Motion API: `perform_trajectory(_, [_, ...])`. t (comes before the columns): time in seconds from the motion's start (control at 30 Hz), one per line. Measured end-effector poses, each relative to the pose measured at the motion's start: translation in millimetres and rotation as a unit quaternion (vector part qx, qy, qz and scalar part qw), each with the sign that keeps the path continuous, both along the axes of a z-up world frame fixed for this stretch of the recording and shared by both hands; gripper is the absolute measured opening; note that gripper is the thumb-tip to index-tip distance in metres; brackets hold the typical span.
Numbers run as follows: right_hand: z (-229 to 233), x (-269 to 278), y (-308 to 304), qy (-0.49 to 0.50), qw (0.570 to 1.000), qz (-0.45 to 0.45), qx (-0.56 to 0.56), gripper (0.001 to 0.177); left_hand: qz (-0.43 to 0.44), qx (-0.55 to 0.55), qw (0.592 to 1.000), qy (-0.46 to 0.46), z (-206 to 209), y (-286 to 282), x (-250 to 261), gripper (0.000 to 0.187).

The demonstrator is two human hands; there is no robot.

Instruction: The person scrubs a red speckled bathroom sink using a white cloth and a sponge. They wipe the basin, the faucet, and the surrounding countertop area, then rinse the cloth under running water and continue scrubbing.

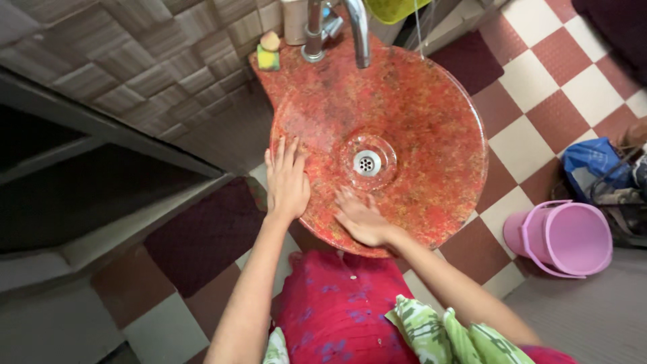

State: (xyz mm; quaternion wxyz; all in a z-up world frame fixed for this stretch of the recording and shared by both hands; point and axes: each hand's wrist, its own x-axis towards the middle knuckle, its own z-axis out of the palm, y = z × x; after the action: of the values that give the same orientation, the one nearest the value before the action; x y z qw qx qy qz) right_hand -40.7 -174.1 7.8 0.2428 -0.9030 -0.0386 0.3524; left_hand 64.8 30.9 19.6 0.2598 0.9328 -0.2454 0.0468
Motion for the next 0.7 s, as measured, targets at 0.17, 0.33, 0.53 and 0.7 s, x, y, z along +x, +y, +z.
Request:
perform_trajectory(0.17, [-34.7, 59.9, 31.7, -0.025, 0.997, -0.069, 0.014, 0.082, 0.005, 0.02, 1.0, -0.005, -1.7, -0.4, 0.5, 0.046])
perform_trajectory(0.33, [-21.7, 42.7, 12.8, -0.014, 0.999, 0.023, 0.035, 0.082, 0.055, 0.065, 0.996, 0.015, -1.7, -2.8, -5.6, 0.046])
perform_trajectory(0.53, [47.9, 12.0, -97.4, 0.058, 0.961, 0.255, -0.088, 0.077, 0.17, 0.108, 0.979, 0.016, 1.2, -19.8, -24.5, 0.055])
perform_trajectory(0.7, [48.4, 25.3, -146.5, 0.035, 0.936, 0.342, -0.077, 0.086, 0.27, 0.116, 0.955, 0.032, 8.2, -46.7, -54.6, 0.068])
